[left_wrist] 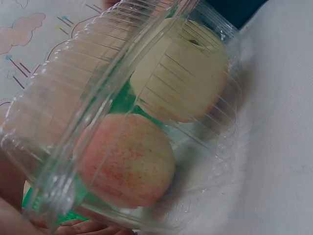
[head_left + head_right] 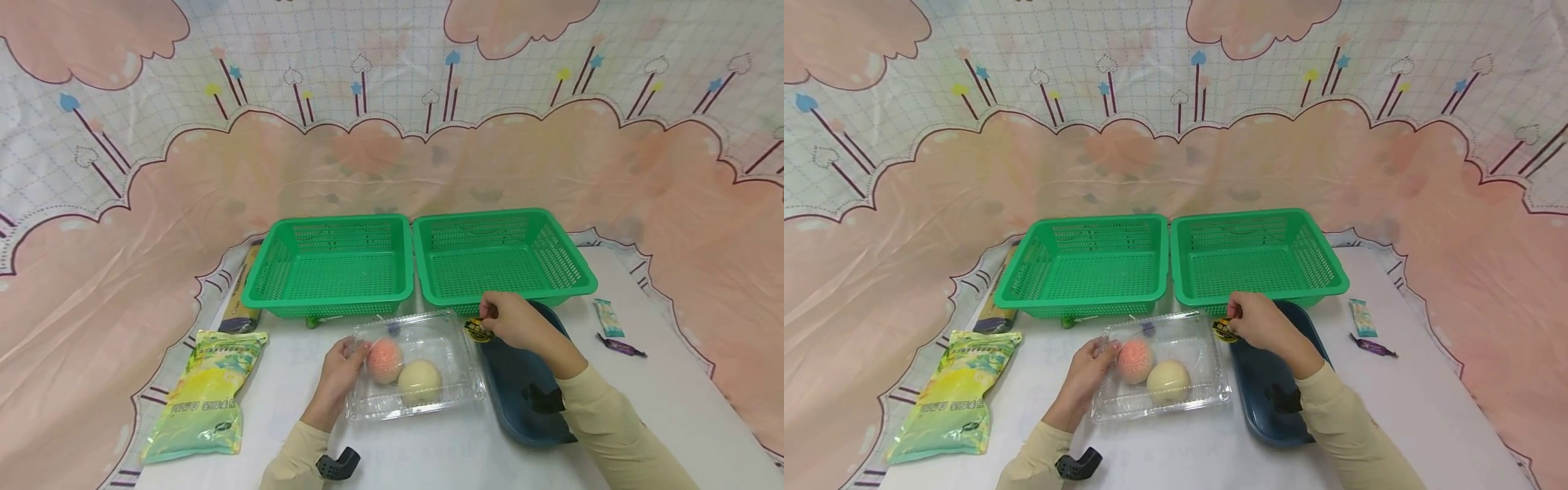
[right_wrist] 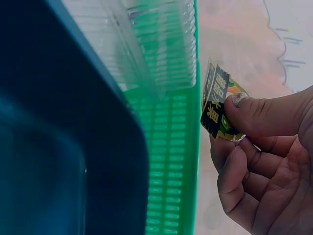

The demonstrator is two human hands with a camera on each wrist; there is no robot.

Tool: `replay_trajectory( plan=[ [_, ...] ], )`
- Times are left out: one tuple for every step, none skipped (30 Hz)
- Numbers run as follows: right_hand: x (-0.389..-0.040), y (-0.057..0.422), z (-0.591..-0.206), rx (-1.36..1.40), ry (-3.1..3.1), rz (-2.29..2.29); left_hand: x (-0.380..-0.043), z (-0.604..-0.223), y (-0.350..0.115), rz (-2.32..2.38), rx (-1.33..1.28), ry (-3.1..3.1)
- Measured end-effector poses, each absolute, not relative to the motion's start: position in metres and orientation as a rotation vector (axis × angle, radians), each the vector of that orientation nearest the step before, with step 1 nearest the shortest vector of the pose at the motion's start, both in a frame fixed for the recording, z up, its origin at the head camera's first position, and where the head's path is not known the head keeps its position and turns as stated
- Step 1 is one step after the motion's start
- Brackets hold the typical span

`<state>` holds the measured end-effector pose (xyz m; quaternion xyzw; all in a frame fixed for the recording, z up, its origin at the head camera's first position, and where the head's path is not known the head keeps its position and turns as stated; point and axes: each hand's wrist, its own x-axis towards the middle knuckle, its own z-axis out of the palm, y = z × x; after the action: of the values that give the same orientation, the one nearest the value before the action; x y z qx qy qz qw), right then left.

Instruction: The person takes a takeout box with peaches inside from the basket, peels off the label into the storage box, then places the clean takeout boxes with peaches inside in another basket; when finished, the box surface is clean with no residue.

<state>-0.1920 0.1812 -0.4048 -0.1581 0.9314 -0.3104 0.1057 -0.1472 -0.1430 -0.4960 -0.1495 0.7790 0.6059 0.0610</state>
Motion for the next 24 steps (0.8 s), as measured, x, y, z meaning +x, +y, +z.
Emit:
replay_trajectory(
  plan=[
    [-0.192, 0.182, -0.406, -0.463, 2.743, -0.911, -0.147, -0.496, -0.143, 1.831, -0.453, 2.357],
    [-0.193, 0.184, -0.407, -0.459, 2.744, -0.908, -0.147, -0.495, -0.143, 1.83, -0.452, 2.358],
    [-0.193, 0.185, -0.407, -0.457, 2.747, -0.905, -0.147, -0.495, -0.142, 1.83, -0.458, 2.354],
    [-0.193, 0.186, -0.408, -0.454, 2.749, -0.901, -0.147, -0.495, -0.142, 1.828, -0.458, 2.355],
    [-0.193, 0.187, -0.409, -0.453, 2.754, -0.896, -0.147, -0.495, -0.142, 1.827, -0.459, 2.355],
    [-0.193, 0.188, -0.409, -0.453, 2.757, -0.892, -0.147, -0.495, -0.142, 1.824, -0.459, 2.356],
    [-0.193, 0.189, -0.41, -0.452, 2.761, -0.889, -0.148, -0.495, -0.142, 1.822, -0.459, 2.356],
    [-0.193, 0.19, -0.41, -0.452, 2.764, -0.884, -0.148, -0.495, -0.142, 1.82, -0.462, 2.356],
    [-0.192, 0.191, -0.411, -0.448, 2.766, -0.881, -0.148, -0.495, -0.142, 1.819, -0.464, 2.356],
    [-0.193, 0.192, -0.412, -0.444, 2.767, -0.878, -0.148, -0.494, -0.142, 1.818, -0.465, 2.357],
    [-0.193, 0.192, -0.413, -0.442, 2.766, -0.875, -0.147, -0.494, -0.142, 1.815, -0.466, 2.36],
    [-0.193, 0.193, -0.414, -0.439, 2.764, -0.873, -0.147, -0.494, -0.142, 1.814, -0.467, 2.361],
    [-0.193, 0.193, -0.416, -0.433, 2.763, -0.871, -0.147, -0.493, -0.142, 1.814, -0.468, 2.361],
    [-0.193, 0.194, -0.417, -0.427, 2.762, -0.866, -0.147, -0.494, -0.142, 1.816, -0.47, 2.359],
    [-0.193, 0.195, -0.418, -0.419, 2.762, -0.861, -0.147, -0.493, -0.142, 1.818, -0.468, 2.359],
    [-0.193, 0.196, -0.42, -0.414, 2.761, -0.851, -0.147, -0.493, -0.142, 1.82, -0.468, 2.358],
    [-0.194, 0.196, -0.421, -0.41, 2.757, -0.844, -0.147, -0.493, -0.142, 1.823, -0.467, 2.357],
    [-0.194, 0.197, -0.423, -0.403, 2.756, -0.832, -0.147, -0.493, -0.142, 1.827, -0.468, 2.353],
    [-0.195, 0.198, -0.424, -0.401, 2.757, -0.816, -0.147, -0.494, -0.142, 1.829, -0.471, 2.351],
    [-0.196, 0.199, -0.427, -0.399, 2.757, -0.8, -0.147, -0.494, -0.141, 1.831, -0.473, 2.35],
    [-0.197, 0.2, -0.429, -0.399, 2.755, -0.787, -0.147, -0.494, -0.141, 1.832, -0.473, 2.349],
    [-0.198, 0.201, -0.431, -0.4, 2.754, -0.772, -0.147, -0.494, -0.141, 1.832, -0.475, 2.349],
    [-0.199, 0.202, -0.434, -0.406, 2.754, -0.761, -0.147, -0.494, -0.141, 1.829, -0.478, 2.349],
    [-0.2, 0.204, -0.437, -0.413, 2.757, -0.748, -0.147, -0.494, -0.141, 1.827, -0.479, 2.351]
  ],
)
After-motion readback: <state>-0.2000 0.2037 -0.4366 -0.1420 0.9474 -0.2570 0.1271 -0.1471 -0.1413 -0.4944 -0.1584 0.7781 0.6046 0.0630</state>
